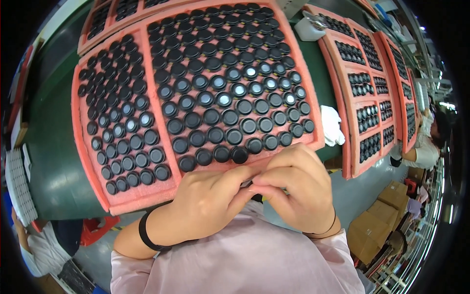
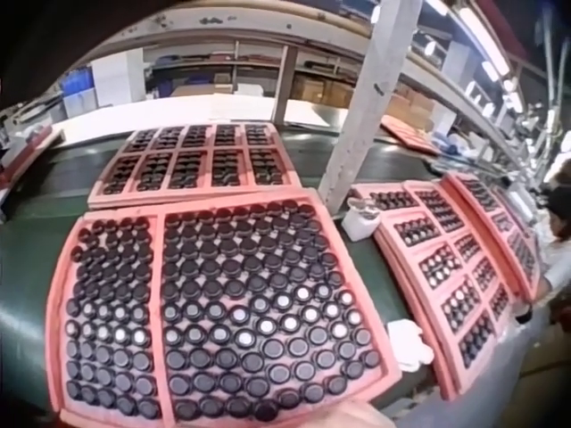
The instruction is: The person peels small black stickers from a plastic sheet and presses them onto the center of round black components arranged in a pink foam tray. They repeat this process for several components, occasionally folding the sheet to access more stickers.
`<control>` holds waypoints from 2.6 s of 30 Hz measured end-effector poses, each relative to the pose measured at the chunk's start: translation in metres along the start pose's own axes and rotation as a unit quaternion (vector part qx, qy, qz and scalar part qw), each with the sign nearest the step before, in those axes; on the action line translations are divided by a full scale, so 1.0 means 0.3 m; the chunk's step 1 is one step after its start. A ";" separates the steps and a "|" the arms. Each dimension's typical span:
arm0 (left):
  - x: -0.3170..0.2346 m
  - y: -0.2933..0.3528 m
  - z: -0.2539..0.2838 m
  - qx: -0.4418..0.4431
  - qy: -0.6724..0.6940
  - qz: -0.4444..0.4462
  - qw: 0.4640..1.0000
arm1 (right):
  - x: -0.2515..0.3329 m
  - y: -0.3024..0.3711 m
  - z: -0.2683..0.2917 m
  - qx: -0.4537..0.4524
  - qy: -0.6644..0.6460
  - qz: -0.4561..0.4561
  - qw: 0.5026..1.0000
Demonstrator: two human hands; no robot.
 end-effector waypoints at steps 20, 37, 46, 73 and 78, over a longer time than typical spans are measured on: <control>0.005 0.018 -0.001 0.035 -0.080 -0.005 0.996 | -0.051 0.042 -0.079 0.071 -0.115 -0.051 0.989; 0.010 -0.007 0.004 0.049 -0.024 0.038 0.998 | -0.031 0.030 -0.036 0.062 -0.093 -0.024 0.993; 0.105 -0.035 -0.023 0.140 0.159 0.186 0.960 | -0.179 0.030 0.127 -0.001 -0.105 -0.147 0.983; 0.126 -0.353 -0.199 0.240 -0.177 -0.136 0.945 | -0.607 -0.062 0.119 0.132 -0.043 -0.305 0.942; 0.130 -0.352 -0.203 0.241 -0.176 -0.133 0.945 | -0.603 -0.061 0.116 0.132 -0.026 -0.273 0.953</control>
Point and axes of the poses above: each hand's wrist, its own y-axis away from the middle knuckle, its own z-axis out of the back of the hand, x = y × z, the point moved 8 cm from there along -y, towards the middle knuckle, and after that the axes turned 4 degrees about x, right-handed, at the moved point
